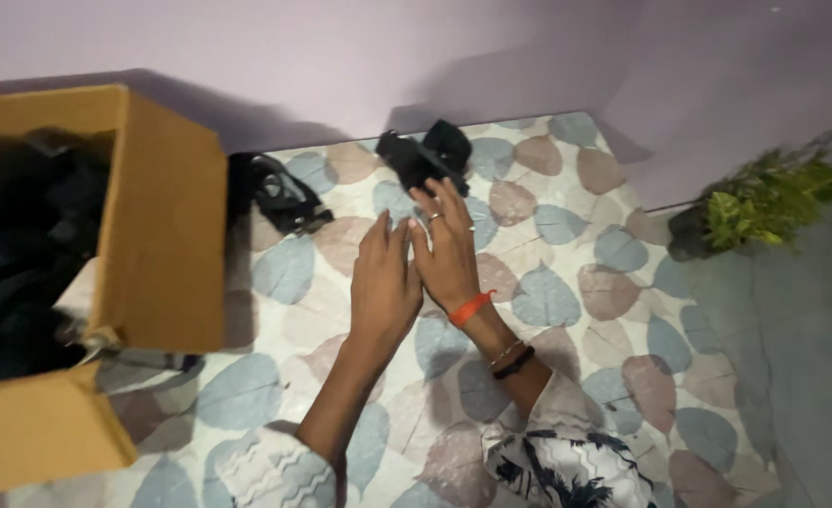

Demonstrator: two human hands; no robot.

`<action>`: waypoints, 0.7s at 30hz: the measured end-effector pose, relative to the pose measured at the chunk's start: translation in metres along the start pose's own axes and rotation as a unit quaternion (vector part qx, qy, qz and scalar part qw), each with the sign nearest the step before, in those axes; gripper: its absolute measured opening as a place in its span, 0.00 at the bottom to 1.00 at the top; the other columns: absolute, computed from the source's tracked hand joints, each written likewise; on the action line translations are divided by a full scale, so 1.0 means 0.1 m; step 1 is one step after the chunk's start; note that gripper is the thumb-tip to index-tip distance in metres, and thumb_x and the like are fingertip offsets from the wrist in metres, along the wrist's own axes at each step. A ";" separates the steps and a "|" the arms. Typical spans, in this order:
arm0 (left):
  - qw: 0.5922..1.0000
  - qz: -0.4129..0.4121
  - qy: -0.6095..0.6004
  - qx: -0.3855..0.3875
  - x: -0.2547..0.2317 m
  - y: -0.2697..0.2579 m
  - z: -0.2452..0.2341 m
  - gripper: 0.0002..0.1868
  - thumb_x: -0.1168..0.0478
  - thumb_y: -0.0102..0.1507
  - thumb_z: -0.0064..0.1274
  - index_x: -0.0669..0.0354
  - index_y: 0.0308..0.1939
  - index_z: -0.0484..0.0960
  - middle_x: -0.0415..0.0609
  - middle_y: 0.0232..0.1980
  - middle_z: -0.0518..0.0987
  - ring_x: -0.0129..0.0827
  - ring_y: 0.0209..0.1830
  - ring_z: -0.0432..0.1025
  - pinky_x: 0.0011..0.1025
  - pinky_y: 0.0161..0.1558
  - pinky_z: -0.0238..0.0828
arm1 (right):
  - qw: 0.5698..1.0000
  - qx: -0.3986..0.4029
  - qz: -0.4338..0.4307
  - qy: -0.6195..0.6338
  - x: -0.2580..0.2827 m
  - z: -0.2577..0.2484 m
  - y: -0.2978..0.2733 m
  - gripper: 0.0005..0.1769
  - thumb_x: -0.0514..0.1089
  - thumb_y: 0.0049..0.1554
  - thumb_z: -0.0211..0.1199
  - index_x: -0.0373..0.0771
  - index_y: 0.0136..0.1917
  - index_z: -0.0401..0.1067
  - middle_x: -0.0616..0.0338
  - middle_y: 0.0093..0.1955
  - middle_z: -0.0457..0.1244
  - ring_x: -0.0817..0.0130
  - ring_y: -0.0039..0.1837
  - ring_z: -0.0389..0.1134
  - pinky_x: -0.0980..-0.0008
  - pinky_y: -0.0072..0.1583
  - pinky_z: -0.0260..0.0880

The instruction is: The person assembles black camera mounts by hand, attaching straps and tightening screws. They handle multiple mounts one at a time, placing some on the table and others into a cardboard box.

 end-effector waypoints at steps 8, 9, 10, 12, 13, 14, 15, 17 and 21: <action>0.998 -0.031 0.016 -0.050 -0.12 0.45 0.44 0.33 0.63 0.64 0.55 0.64 0.72 0.64 0.79 0.75 0.58 0.66 0.62 0.66 0.52 0.59 0.65 | 0.997 -0.029 0.059 0.044 -0.60 -0.15 0.13 0.40 0.37 0.58 0.62 0.32 0.79 0.51 0.35 0.80 0.47 0.40 0.81 0.48 0.51 0.78 0.51; 0.998 -0.037 0.020 -0.055 -0.12 0.50 0.46 0.35 0.62 0.63 0.55 0.64 0.73 0.62 0.79 0.75 0.57 0.65 0.60 0.67 0.52 0.57 0.66 | 0.997 -0.029 0.062 0.048 -0.63 -0.14 0.16 0.40 0.37 0.58 0.62 0.33 0.79 0.51 0.35 0.80 0.48 0.40 0.81 0.49 0.52 0.78 0.52; 0.997 -0.042 0.030 -0.054 -0.11 0.55 0.48 0.36 0.62 0.64 0.56 0.63 0.74 0.62 0.79 0.75 0.57 0.64 0.58 0.68 0.51 0.54 0.68 | 0.996 -0.034 0.063 0.053 -0.66 -0.12 0.20 0.40 0.37 0.58 0.62 0.32 0.79 0.51 0.34 0.79 0.48 0.39 0.80 0.51 0.52 0.77 0.53; 0.996 -0.054 0.051 -0.049 -0.08 0.62 0.49 0.37 0.61 0.64 0.56 0.59 0.76 0.60 0.78 0.75 0.57 0.62 0.54 0.69 0.49 0.49 0.72 | 0.995 -0.040 0.067 0.062 -0.71 -0.09 0.28 0.38 0.36 0.58 0.62 0.31 0.78 0.53 0.32 0.78 0.49 0.37 0.77 0.53 0.53 0.74 0.56; 0.996 -0.050 0.061 -0.041 -0.06 0.65 0.50 0.38 0.61 0.63 0.56 0.57 0.76 0.60 0.76 0.74 0.59 0.61 0.56 0.69 0.48 0.48 0.74 | 0.996 -0.034 0.067 0.058 -0.73 -0.07 0.30 0.35 0.36 0.58 0.62 0.32 0.76 0.57 0.35 0.76 0.52 0.38 0.76 0.56 0.54 0.73 0.58; 0.996 -0.046 0.071 -0.033 -0.03 0.68 0.50 0.39 0.61 0.62 0.56 0.56 0.77 0.60 0.73 0.73 0.61 0.61 0.57 0.69 0.47 0.47 0.75 | 0.996 -0.028 0.066 0.053 -0.73 -0.04 0.34 0.32 0.36 0.57 0.63 0.33 0.74 0.61 0.37 0.75 0.56 0.39 0.74 0.59 0.55 0.72 0.61; 0.996 -0.041 0.081 -0.025 -0.01 0.70 0.49 0.40 0.62 0.62 0.56 0.54 0.78 0.60 0.71 0.72 0.63 0.61 0.58 0.69 0.46 0.46 0.76 | 0.996 -0.022 0.065 0.049 -0.73 -0.02 0.35 0.29 0.36 0.57 0.63 0.34 0.72 0.65 0.39 0.73 0.59 0.40 0.72 0.62 0.56 0.71 0.64; 0.996 -0.038 0.083 -0.014 0.03 0.71 0.49 0.41 0.61 0.58 0.57 0.53 0.76 0.62 0.71 0.71 0.64 0.60 0.58 0.68 0.45 0.45 0.76 | 0.997 -0.033 0.061 0.044 -0.70 -0.03 0.37 0.25 0.36 0.57 0.63 0.34 0.68 0.69 0.41 0.69 0.63 0.42 0.68 0.65 0.57 0.67 0.66; 0.993 -0.039 0.106 0.016 0.06 0.59 0.54 0.35 0.60 0.60 0.58 0.53 0.72 0.68 0.69 0.71 0.66 0.57 0.58 0.68 0.45 0.48 0.76 | 0.994 -0.038 0.093 0.045 -0.64 -0.11 0.28 0.22 0.37 0.54 0.64 0.33 0.63 0.74 0.45 0.62 0.68 0.46 0.61 0.70 0.58 0.61 0.71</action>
Point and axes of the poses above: each hand's wrist, its own y-axis towards the middle knuckle, its own z-axis out of the palm, x = y × z, the point moved 6 cm from there along y, towards the middle knuckle
